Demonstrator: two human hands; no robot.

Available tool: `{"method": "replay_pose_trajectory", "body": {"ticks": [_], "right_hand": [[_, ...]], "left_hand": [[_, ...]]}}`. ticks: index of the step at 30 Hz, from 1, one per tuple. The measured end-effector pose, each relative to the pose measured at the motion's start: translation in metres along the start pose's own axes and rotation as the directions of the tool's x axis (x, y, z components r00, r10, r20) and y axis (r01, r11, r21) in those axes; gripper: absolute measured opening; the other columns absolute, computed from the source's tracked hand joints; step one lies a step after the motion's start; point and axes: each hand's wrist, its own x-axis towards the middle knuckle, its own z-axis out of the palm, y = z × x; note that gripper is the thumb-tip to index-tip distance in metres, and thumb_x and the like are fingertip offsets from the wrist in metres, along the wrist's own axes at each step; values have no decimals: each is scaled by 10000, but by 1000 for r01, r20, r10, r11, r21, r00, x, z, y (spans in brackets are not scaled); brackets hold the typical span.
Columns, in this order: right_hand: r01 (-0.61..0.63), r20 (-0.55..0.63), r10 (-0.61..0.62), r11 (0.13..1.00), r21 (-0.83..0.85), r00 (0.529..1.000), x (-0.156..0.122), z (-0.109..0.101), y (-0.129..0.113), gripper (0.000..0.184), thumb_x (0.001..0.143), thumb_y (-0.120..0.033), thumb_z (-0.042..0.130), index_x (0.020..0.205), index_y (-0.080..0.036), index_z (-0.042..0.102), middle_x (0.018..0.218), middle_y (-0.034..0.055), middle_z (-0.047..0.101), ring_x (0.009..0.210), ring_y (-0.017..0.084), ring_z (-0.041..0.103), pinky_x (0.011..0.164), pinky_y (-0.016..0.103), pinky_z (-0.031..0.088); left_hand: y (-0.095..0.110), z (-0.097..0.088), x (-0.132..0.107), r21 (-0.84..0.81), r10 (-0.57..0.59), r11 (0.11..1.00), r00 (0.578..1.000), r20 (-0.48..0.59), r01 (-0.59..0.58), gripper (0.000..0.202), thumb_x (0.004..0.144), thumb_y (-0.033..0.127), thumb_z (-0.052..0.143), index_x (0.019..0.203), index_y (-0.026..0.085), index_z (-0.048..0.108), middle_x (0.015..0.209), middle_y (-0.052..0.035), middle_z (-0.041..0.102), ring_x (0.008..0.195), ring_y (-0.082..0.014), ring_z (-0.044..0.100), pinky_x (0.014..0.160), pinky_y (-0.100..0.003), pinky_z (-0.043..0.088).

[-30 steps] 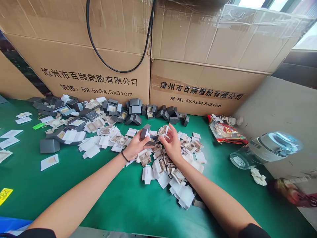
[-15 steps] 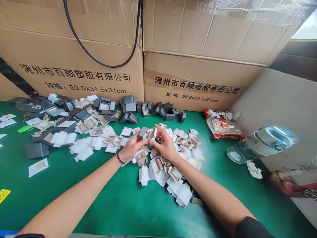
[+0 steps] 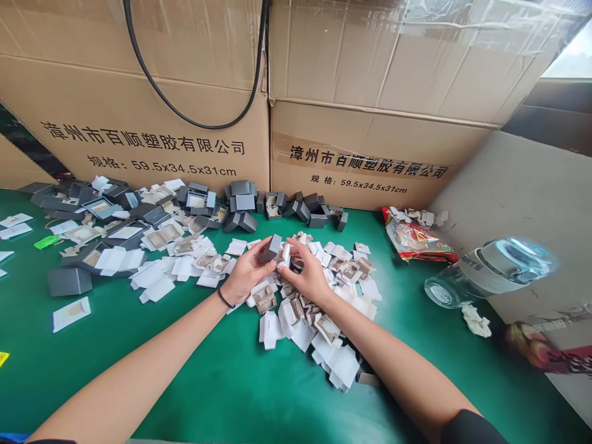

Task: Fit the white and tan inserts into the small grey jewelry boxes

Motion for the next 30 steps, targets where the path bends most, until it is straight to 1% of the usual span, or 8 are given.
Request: {"method": "replay_pose_trajectory", "body": {"ticks": [3, 5, 9, 11, 17, 23, 27, 30], "right_hand": [[-59, -6, 59, 998, 29, 998, 0, 1, 1, 529, 727, -292, 652, 1203, -219, 433, 1034, 58, 625, 953, 187, 593, 855, 357, 483], [-76, -21, 77, 996, 37, 997, 0, 1, 1, 448, 723, -307, 660, 1114, -217, 461, 1032, 55, 625, 941, 188, 598, 829, 347, 486], [-12, -15, 10, 995, -101, 1000, 0, 0, 0, 195, 770, -331, 621, 911, -217, 550, 937, 35, 637, 880, 195, 566, 779, 335, 469], [28, -8, -29, 988, -151, 1000, 0, 0, -1, 131, 795, -319, 596, 880, -221, 577, 904, 26, 645, 871, 197, 546, 777, 330, 457], [103, 5, -104, 977, -188, 995, 1, 0, -1, 110, 822, -274, 569, 906, -227, 622, 925, 21, 669, 888, 199, 550, 821, 336, 435], [126, 16, -126, 969, -211, 992, 1, 1, -3, 101, 836, -261, 558, 876, -219, 640, 929, 23, 683, 889, 198, 564, 825, 341, 432], [163, 10, -165, 960, -228, 986, 0, 0, -5, 124, 849, -255, 538, 881, -202, 646, 951, 40, 684, 905, 203, 559, 836, 352, 441], [193, 10, -196, 952, -237, 981, -1, -1, -6, 155, 858, -248, 518, 901, -193, 656, 957, 57, 684, 928, 203, 553, 843, 350, 452]], "left_hand": [[-1, -2, 1, -11, -22, 1000, 1000, -2, 22, 702, 683, 280, 726, 1309, 182, 424, 1370, -132, 442, 1231, -295, 443, 951, -396, 463], [-2, -2, 2, -23, -38, 999, 999, -12, 38, 705, 685, 294, 725, 1313, 190, 421, 1385, -135, 424, 1225, -305, 448, 920, -409, 486], [-1, -3, 4, -51, -80, 996, 996, -49, 77, 675, 696, 306, 717, 1301, 205, 436, 1363, -136, 444, 1181, -298, 486, 861, -406, 521], [-1, -4, 4, -62, -106, 993, 992, -68, 102, 651, 707, 307, 709, 1293, 203, 446, 1334, -132, 470, 1151, -278, 510, 858, -396, 523], [1, -3, 5, -89, -141, 987, 987, -74, 134, 567, 736, 289, 685, 1257, 207, 479, 1304, -110, 487, 1106, -239, 531, 855, -374, 528], [2, -3, 4, -109, -150, 984, 986, -78, 141, 504, 743, 283, 678, 1214, 206, 515, 1236, -87, 518, 1050, -203, 544, 849, -366, 528], [-1, -5, 6, -128, -128, 985, 990, -62, 119, 473, 739, 285, 681, 1182, 205, 534, 1152, -68, 542, 1010, -187, 549, 859, -388, 517], [-3, -7, 7, -132, -117, 985, 991, -62, 108, 433, 742, 298, 676, 1142, 199, 547, 1036, -43, 556, 961, -168, 552, 850, -388, 516]]}}
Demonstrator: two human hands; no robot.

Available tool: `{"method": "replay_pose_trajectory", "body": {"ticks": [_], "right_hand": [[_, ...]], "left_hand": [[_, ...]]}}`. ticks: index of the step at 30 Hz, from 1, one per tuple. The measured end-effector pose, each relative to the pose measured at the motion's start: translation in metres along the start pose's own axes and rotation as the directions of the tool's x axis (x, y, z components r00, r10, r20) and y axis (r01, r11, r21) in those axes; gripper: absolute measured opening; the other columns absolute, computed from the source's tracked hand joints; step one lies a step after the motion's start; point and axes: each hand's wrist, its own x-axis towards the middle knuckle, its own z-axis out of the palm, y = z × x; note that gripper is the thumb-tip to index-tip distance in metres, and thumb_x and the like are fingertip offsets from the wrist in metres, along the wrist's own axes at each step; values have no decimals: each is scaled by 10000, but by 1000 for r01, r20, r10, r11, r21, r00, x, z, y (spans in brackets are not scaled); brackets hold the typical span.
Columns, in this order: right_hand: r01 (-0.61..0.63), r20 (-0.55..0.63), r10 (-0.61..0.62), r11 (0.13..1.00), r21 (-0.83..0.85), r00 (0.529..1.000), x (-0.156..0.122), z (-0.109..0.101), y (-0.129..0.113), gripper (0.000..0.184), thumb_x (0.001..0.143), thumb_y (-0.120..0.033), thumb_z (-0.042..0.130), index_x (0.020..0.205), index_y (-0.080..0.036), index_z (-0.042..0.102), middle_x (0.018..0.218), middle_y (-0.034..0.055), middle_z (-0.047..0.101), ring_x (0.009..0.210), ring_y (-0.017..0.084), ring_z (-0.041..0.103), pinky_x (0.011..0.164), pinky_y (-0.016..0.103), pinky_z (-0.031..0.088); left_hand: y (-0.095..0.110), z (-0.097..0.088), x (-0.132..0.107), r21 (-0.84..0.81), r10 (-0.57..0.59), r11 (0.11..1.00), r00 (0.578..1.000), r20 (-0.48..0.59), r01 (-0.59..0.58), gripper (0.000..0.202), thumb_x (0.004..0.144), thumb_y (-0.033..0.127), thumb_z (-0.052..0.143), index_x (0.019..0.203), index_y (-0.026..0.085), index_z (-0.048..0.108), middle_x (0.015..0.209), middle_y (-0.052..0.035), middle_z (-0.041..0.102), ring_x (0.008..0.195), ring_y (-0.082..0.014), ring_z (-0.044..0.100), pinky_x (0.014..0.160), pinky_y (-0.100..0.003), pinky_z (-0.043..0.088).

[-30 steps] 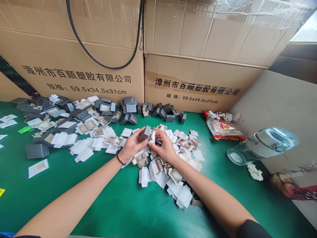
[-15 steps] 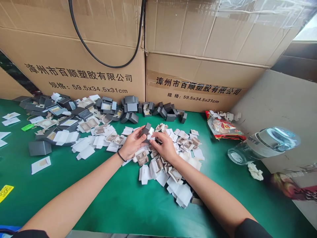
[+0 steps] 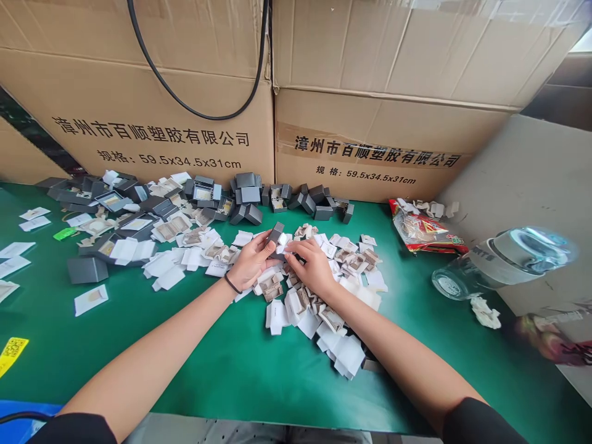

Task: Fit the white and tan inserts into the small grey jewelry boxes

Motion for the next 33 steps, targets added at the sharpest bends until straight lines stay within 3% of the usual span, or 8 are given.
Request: {"method": "replay_pose_trajectory", "body": {"ticks": [6, 11, 15, 26, 33], "right_hand": [[-26, 52, 27, 999, -25, 998, 0, -1, 2, 181, 861, -252, 496, 917, -205, 662, 866, 68, 682, 900, 217, 554, 789, 351, 465], [-113, 46, 112, 993, 20, 993, 0, -3, 1, 200, 875, -303, 468, 773, -209, 613, 768, 44, 635, 782, 189, 547, 728, 322, 443], [-204, -20, 206, 976, 79, 978, -1, -3, 0, 152, 825, -352, 526, 844, -203, 546, 857, 44, 609, 825, 185, 538, 729, 312, 439], [-211, 74, 200, 955, 210, 977, 2, -3, 3, 216, 771, -339, 597, 928, -201, 543, 945, 45, 615, 862, 177, 557, 736, 304, 465], [-202, 41, 198, 957, 210, 979, 0, -2, 2, 194, 763, -299, 592, 932, -205, 574, 894, 33, 622, 817, 169, 555, 707, 290, 472]], "left_hand": [[1, 1, -1, 13, -16, 1000, 1000, -4, 16, 393, 752, 307, 665, 1106, 194, 536, 946, -19, 547, 895, -140, 557, 844, -374, 517], [4, 4, -4, 69, -36, 997, 999, 27, 34, 451, 736, 303, 681, 1139, 198, 509, 1124, -71, 537, 975, -183, 553, 816, -366, 532], [6, 6, -7, 97, -53, 994, 995, 80, 45, 505, 718, 316, 698, 1161, 196, 487, 1179, -96, 513, 1027, -218, 539, 791, -360, 540], [5, 5, -8, 117, -54, 992, 996, 76, 45, 499, 724, 319, 695, 1174, 222, 501, 1221, -82, 496, 1073, -215, 528, 813, -330, 534], [5, 6, -8, 88, -61, 995, 994, 96, 52, 535, 729, 296, 693, 1221, 221, 499, 1285, -96, 496, 1062, -214, 559, 839, -346, 534]]}}
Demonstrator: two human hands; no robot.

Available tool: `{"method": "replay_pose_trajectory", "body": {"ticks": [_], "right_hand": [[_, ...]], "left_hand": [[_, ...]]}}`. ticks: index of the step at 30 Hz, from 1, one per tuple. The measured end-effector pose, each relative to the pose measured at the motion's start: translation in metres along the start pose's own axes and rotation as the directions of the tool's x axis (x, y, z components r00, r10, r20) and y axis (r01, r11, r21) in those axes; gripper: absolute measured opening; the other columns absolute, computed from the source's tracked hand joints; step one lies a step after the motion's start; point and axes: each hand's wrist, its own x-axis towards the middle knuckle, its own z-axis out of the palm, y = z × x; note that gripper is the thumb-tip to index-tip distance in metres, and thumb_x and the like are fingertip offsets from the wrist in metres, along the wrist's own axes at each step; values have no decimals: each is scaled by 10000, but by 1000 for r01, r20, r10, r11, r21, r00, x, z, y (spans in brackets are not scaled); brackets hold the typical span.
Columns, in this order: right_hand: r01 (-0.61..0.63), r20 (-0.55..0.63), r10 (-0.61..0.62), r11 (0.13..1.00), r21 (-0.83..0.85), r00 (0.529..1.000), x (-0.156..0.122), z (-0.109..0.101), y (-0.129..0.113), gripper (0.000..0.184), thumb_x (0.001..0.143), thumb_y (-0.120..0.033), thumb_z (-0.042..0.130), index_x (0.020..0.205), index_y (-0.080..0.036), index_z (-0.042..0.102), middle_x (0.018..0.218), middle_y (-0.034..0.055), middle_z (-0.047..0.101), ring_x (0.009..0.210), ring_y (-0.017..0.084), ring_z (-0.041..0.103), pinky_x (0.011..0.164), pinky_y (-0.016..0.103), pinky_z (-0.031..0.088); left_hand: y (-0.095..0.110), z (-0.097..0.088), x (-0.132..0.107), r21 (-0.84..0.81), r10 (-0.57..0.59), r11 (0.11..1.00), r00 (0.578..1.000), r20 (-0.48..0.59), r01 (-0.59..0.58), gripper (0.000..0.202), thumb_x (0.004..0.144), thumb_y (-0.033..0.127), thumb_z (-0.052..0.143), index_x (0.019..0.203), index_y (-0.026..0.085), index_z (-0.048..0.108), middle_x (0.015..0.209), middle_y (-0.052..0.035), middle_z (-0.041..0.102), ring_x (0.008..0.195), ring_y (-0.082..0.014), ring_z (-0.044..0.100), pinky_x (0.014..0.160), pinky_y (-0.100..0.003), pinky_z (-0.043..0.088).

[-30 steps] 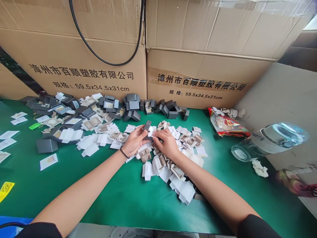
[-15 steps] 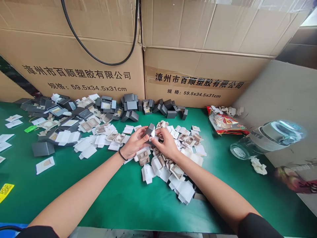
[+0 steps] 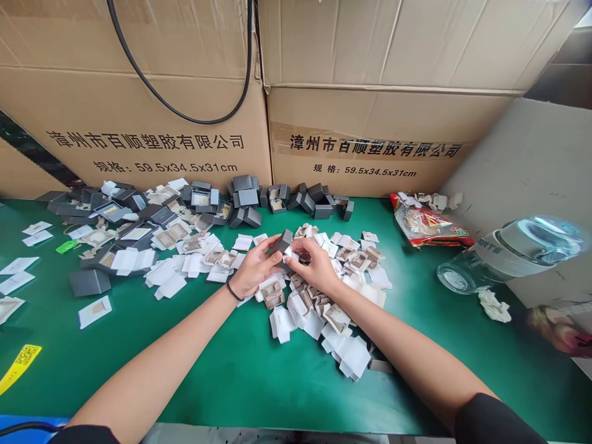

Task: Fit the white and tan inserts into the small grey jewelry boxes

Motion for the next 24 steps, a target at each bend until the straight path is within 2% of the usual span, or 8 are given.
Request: {"method": "replay_pose_trajectory", "body": {"ticks": [7, 12, 17, 24], "right_hand": [[55, 14, -53, 993, -109, 998, 1, -2, -3, 168, 761, -273, 582, 913, -219, 628, 814, 27, 629, 783, 182, 527, 733, 315, 447], [83, 24, -81, 991, -106, 996, 2, -2, -1, 163, 747, -278, 584, 887, -216, 640, 807, 27, 617, 784, 184, 512, 729, 319, 443], [60, 58, -56, 996, -67, 997, 2, -2, 1, 160, 748, -296, 590, 883, -223, 635, 770, 16, 616, 738, 172, 522, 680, 302, 450], [47, 40, -44, 995, -91, 998, 2, -1, 0, 148, 764, -272, 582, 883, -219, 653, 882, 44, 614, 850, 193, 543, 767, 334, 458]], "left_hand": [[-1, -1, 1, 22, -11, 1000, 1000, 26, 11, 565, 750, 340, 669, 1270, 219, 483, 1310, -107, 507, 1035, -215, 585, 833, -332, 536], [0, 0, 0, 25, -20, 999, 1000, 15, 20, 587, 727, 348, 691, 1267, 227, 499, 1284, -103, 530, 1034, -220, 586, 826, -341, 535], [0, 2, -1, 31, -12, 999, 1000, -8, 13, 611, 724, 339, 695, 1283, 201, 489, 1279, -128, 530, 1059, -249, 574, 818, -349, 533], [0, 3, -1, 38, -11, 999, 999, -42, 12, 597, 723, 327, 697, 1273, 213, 494, 1318, -115, 503, 1084, -250, 562, 825, -348, 531]]}}
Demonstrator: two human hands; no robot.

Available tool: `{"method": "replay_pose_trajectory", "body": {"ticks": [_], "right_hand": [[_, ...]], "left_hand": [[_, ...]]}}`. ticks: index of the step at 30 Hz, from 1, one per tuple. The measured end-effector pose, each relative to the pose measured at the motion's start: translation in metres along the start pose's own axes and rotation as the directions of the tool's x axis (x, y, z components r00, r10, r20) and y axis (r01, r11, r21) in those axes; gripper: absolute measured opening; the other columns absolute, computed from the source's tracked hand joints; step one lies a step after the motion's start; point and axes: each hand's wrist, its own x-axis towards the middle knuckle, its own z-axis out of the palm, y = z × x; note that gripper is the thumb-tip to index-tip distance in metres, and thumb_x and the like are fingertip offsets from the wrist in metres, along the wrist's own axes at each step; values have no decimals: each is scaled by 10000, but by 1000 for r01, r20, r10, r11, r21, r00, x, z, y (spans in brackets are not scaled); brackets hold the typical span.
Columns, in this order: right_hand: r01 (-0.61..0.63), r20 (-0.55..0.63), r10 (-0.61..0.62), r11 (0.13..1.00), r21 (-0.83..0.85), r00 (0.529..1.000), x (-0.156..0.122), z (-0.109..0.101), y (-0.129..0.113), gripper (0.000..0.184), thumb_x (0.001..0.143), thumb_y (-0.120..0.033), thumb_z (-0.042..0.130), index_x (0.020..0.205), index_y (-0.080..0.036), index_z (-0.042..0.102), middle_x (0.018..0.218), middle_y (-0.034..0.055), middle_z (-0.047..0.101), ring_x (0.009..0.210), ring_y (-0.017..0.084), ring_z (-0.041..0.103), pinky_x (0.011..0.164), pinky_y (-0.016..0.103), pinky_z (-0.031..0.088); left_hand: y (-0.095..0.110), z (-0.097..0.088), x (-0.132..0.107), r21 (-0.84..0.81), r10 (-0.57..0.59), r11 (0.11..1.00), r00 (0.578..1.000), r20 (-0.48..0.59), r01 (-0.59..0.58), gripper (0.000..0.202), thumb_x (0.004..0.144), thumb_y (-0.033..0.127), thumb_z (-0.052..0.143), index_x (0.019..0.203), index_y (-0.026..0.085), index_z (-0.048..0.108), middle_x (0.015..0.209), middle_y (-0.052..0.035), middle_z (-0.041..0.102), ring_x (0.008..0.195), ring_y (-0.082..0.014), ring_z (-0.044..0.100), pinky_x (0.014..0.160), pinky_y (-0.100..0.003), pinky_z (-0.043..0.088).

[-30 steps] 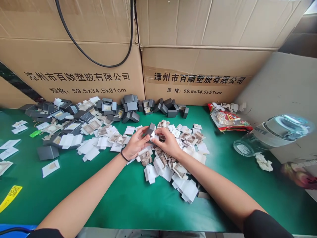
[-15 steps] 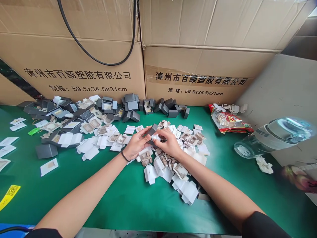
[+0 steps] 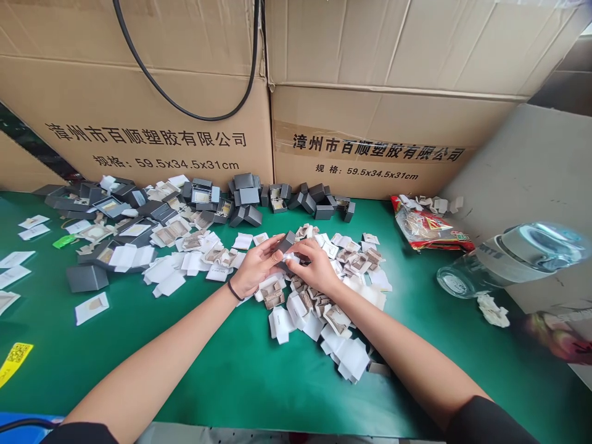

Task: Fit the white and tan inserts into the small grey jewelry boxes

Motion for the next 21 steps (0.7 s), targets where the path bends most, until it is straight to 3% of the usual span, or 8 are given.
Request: {"method": "replay_pose_trajectory", "body": {"ticks": [5, 13, 21], "right_hand": [[144, 23, -143, 989, -43, 989, 0, -3, -1, 139, 787, -241, 549, 894, -207, 632, 969, 59, 598, 954, 206, 514, 858, 355, 423], [307, 175, -278, 937, -169, 945, 1, -8, -3, 153, 817, -206, 467, 890, -214, 601, 942, 45, 610, 872, 208, 450, 841, 362, 402], [320, 221, -289, 939, -123, 932, 2, -5, 0, 127, 834, -198, 430, 799, -202, 551, 822, 33, 586, 760, 181, 441, 752, 338, 385]], "left_hand": [[0, -1, 1, 13, -6, 1000, 1000, 28, 6, 579, 735, 328, 685, 1271, 219, 497, 1315, -112, 506, 1097, -247, 549, 788, -302, 537], [-2, -3, 1, 32, -23, 999, 994, 106, 19, 562, 745, 355, 669, 1268, 217, 515, 1265, -116, 542, 1057, -255, 567, 759, -306, 543], [-7, -5, 2, 39, -52, 998, 992, 114, 48, 545, 752, 380, 657, 1251, 200, 532, 1221, -122, 577, 982, -235, 603, 719, -289, 551]]}}
